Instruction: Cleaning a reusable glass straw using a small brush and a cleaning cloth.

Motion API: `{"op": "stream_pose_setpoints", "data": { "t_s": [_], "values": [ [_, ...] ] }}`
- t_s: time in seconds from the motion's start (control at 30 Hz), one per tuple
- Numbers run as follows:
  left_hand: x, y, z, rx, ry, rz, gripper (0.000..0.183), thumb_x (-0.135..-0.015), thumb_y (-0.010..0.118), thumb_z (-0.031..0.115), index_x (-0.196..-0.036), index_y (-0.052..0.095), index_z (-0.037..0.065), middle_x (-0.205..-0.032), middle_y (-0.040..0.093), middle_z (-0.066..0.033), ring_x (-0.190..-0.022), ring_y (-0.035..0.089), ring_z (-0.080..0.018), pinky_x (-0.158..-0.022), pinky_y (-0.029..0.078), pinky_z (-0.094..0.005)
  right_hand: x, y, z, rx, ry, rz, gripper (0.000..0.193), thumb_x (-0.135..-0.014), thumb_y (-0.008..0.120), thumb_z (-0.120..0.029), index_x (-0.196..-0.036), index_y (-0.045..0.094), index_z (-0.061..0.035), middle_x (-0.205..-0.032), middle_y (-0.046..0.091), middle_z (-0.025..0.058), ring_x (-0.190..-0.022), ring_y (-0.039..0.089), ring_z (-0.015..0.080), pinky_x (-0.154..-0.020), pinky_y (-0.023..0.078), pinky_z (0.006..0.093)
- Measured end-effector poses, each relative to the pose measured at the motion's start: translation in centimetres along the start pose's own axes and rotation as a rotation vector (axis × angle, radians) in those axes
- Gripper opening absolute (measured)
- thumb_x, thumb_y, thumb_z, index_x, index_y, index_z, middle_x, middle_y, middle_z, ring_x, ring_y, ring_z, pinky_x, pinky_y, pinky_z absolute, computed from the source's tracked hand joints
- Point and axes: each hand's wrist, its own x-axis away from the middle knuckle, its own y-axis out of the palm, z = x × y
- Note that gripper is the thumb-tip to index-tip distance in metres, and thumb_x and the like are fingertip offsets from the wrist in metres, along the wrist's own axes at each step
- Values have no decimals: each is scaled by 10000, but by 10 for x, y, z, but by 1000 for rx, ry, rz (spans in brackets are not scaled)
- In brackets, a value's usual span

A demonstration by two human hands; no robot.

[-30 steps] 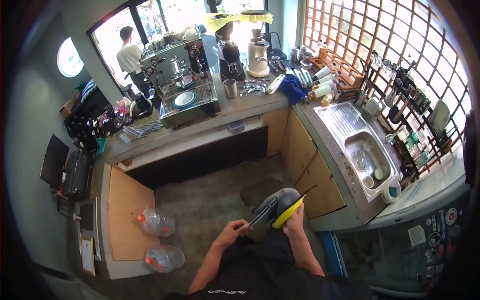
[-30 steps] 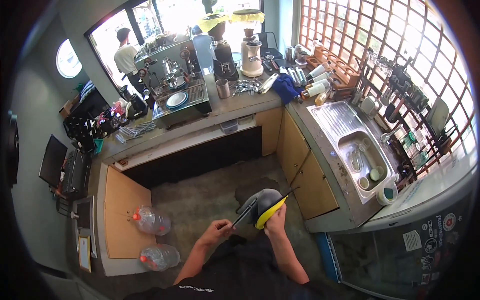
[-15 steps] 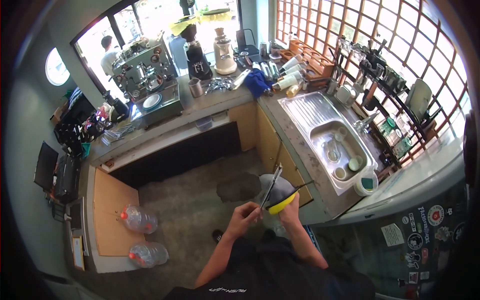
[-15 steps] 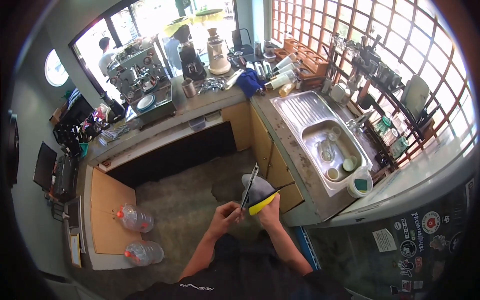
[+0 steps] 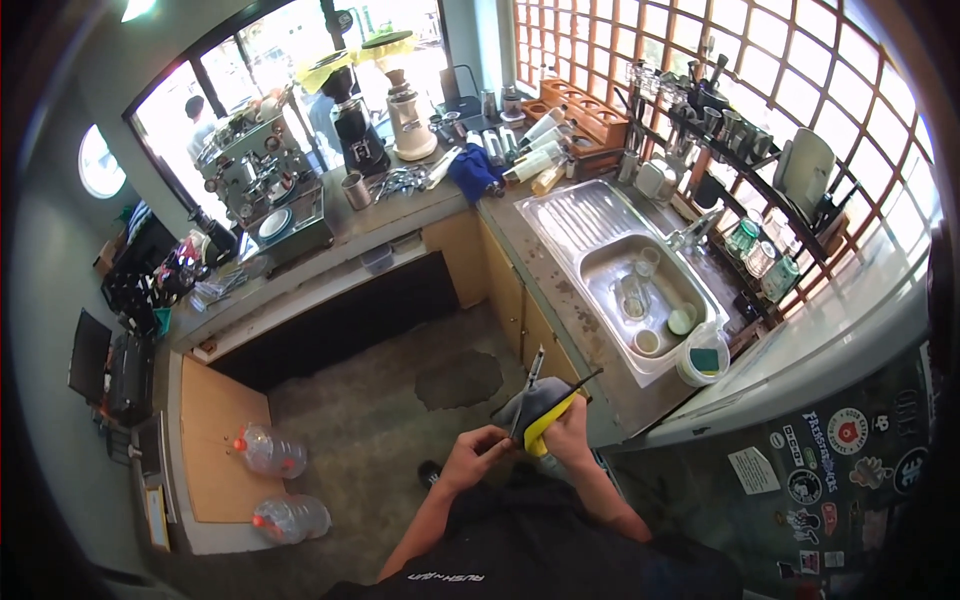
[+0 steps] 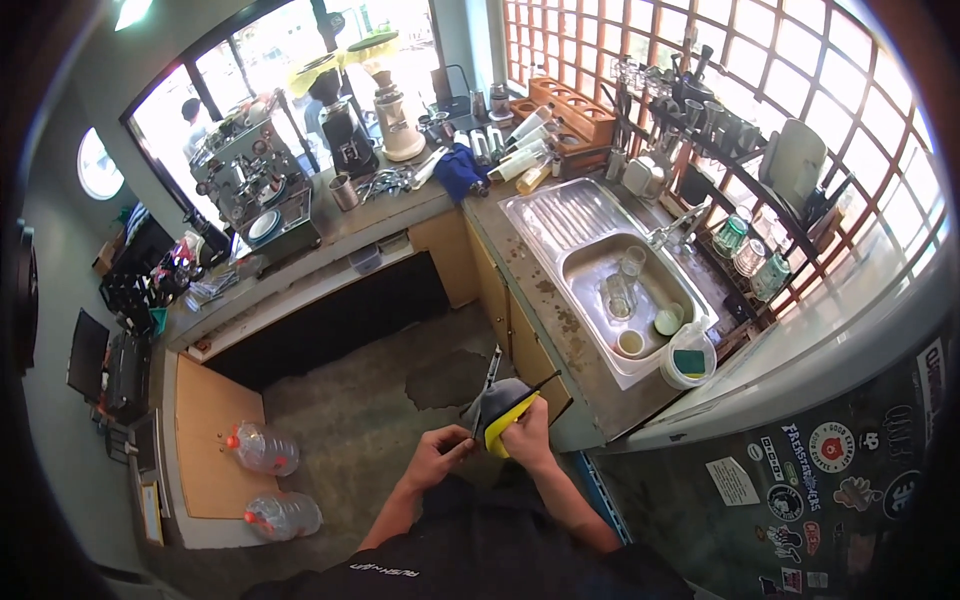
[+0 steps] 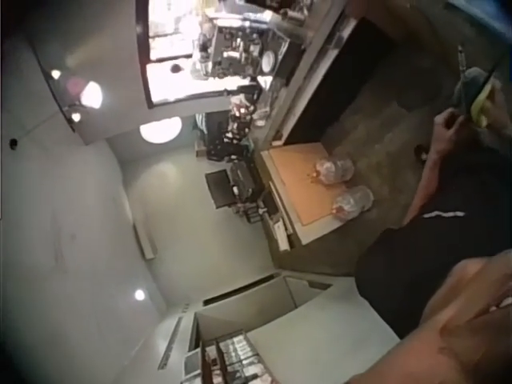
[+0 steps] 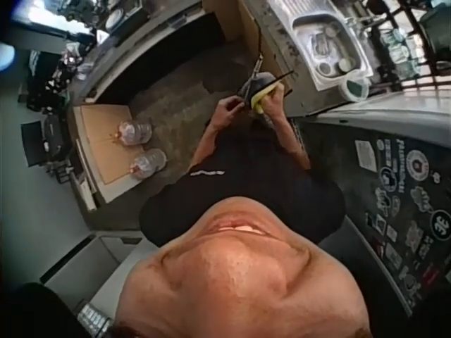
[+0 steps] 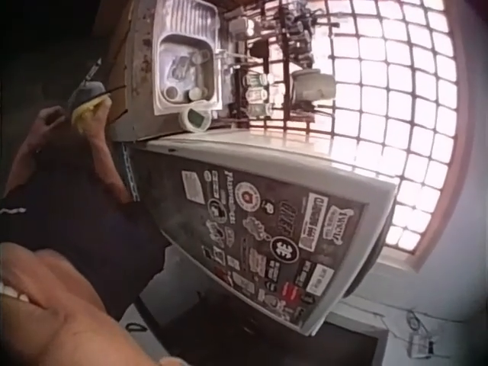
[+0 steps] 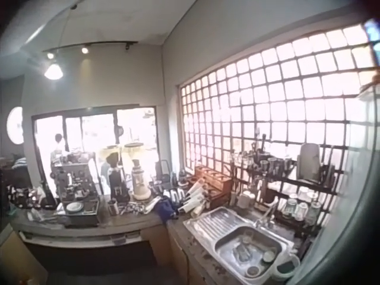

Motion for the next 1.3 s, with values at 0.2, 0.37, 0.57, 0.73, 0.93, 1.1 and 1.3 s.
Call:
{"op": "stream_pose_setpoints", "data": {
  "t_s": [0.2, 0.37, 0.57, 0.73, 0.93, 1.1, 1.3],
  "values": [
    [-15, -15, -1, 13, 23, 63, 158, -1070, 672, 174, -1114, 716, 29, -927, 753, 5, -841, 652, -49, -723, 492, -218, -7, 5, -4, 53, 24, 22, 242, -868, 625, 90, -1090, 693, 19, -990, 719, 40, -914, 687, 143, -813, 550, 309],
    [-19, -38, 24, -62, 60, 134, 137, -1057, 682, 148, -1100, 710, 21, -911, 758, -3, -822, 669, -56, -711, 497, -222, -14, 43, -10, -24, 117, 49, 182, -908, 670, 43, -1084, 716, 25, -973, 731, 41, -870, 687, 132, -778, 551, 300],
    [-1, -90, 43, -167, 152, 152, 128, -1043, 692, 125, -1075, 704, 2, -879, 759, -24, -817, 696, -70, -744, 525, -240, -22, 115, -1, -184, 149, 110, 183, -948, 657, 20, -1113, 736, 30, -976, 755, 44, -853, 710, 131, -735, 561, 286],
    [22, -144, 43, -155, 135, 180, 122, -1039, 695, 119, -1060, 703, -1, -860, 754, -29, -811, 701, -73, -752, 533, -247, -20, 173, 0, -163, 185, -62, 207, -913, 642, 55, -1102, 726, 44, -921, 751, 48, -801, 699, 114, -716, 556, 270],
    [45, -205, 39, -178, 173, 128, 102, -1045, 671, 100, -1055, 697, 2, -862, 738, -15, -814, 674, -68, -772, 512, -238, -8, 228, 20, -121, 109, -88, 187, -899, 647, 60, -1074, 702, 25, -923, 726, 28, -806, 683, 104, -710, 548, 272],
    [67, -238, 40, -140, 159, 139, 108, -1043, 677, 101, -1038, 686, -6, -831, 730, -17, -800, 682, -69, -750, 528, -247, 7, 265, 45, -64, 40, -54, 139, -888, 625, 85, -982, 672, -5, -926, 700, 14, -824, 657, 93, -738, 545, 269],
    [86, -271, 40, -91, 103, 58, 106, -1059, 650, 91, -1045, 676, -11, -852, 723, -21, -803, 675, -72, -761, 527, -245, 27, 305, 34, -6, -33, -4, 211, -879, 633, 103, -1062, 672, 6, -965, 716, 31, -862, 682, 105, -767, 554, 266]
  ]
}}
